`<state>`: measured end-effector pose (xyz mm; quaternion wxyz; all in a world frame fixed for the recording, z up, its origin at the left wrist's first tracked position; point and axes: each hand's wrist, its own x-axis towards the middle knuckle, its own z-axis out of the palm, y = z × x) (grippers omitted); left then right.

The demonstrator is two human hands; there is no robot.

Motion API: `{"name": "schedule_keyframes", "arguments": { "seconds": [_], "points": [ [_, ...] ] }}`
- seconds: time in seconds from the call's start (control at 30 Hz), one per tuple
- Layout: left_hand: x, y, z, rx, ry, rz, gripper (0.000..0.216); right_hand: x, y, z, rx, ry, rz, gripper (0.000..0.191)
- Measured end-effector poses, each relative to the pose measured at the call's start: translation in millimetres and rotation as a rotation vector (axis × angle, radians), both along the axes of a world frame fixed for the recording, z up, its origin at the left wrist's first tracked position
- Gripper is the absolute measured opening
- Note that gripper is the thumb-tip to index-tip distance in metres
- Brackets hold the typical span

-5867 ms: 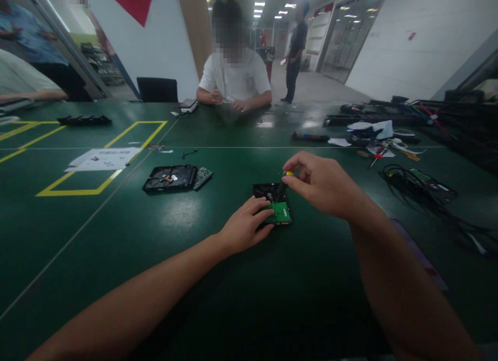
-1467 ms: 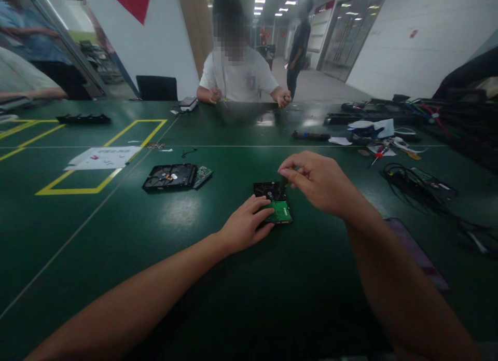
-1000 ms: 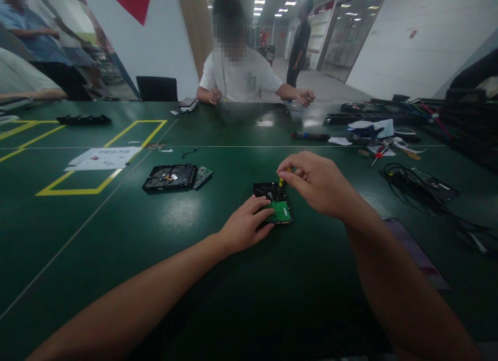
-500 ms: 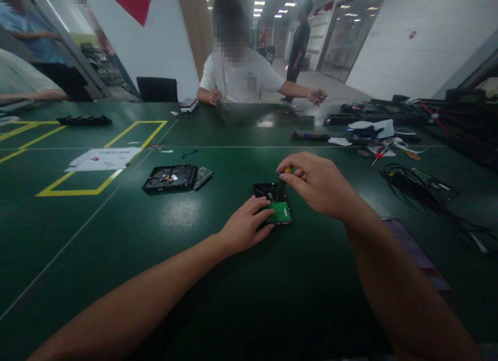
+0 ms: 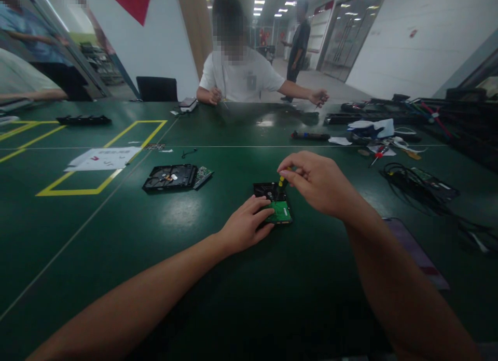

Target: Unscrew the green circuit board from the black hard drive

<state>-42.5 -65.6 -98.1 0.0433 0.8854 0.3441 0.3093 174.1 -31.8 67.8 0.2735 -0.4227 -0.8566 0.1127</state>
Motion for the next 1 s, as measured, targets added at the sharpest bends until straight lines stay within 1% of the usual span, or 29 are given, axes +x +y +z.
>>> {"name": "schedule_keyframes", "arguments": {
  "seconds": [0.17, 0.27, 0.43, 0.6, 0.7, 0.8, 0.9, 1.0],
  "points": [
    [-0.8, 0.2, -2.3, -0.008, 0.000, 0.006, 0.036, -0.5, -0.9, -0.7, -0.034, 0.013, -0.034, 0.022],
    [-1.3, 0.5, -3.5, -0.005, 0.000, 0.008, 0.037, -1.2, 0.4, -1.1, 0.000, -0.006, -0.061, 0.015],
    [-1.5, 1.0, -3.5, -0.014, 0.001, -0.006, 0.038, -1.1, 1.4, 0.6, 0.022, -0.032, -0.011, 0.010],
    [-0.4, 0.6, -3.2, -0.012, -0.017, -0.001, 0.037, -0.2, 0.1, -0.7, -0.006, -0.013, 0.008, 0.023],
    [-0.2, 0.3, -2.4, -0.006, -0.010, 0.003, 0.036, -0.1, 0.8, -2.9, 0.016, -0.019, -0.010, 0.017],
    [-0.5, 0.1, -1.4, -0.008, -0.010, 0.002, 0.036, 0.2, 1.7, -2.7, 0.022, -0.016, 0.005, 0.010],
    [-0.9, 0.2, -1.7, -0.013, -0.001, 0.007, 0.036, 0.8, 1.5, -0.6, 0.015, -0.028, 0.035, 0.011],
    [-1.3, 0.4, -2.6, -0.009, 0.015, 0.007, 0.037, 1.1, 0.5, 0.3, -0.001, -0.017, 0.018, 0.017]
  ]
}}
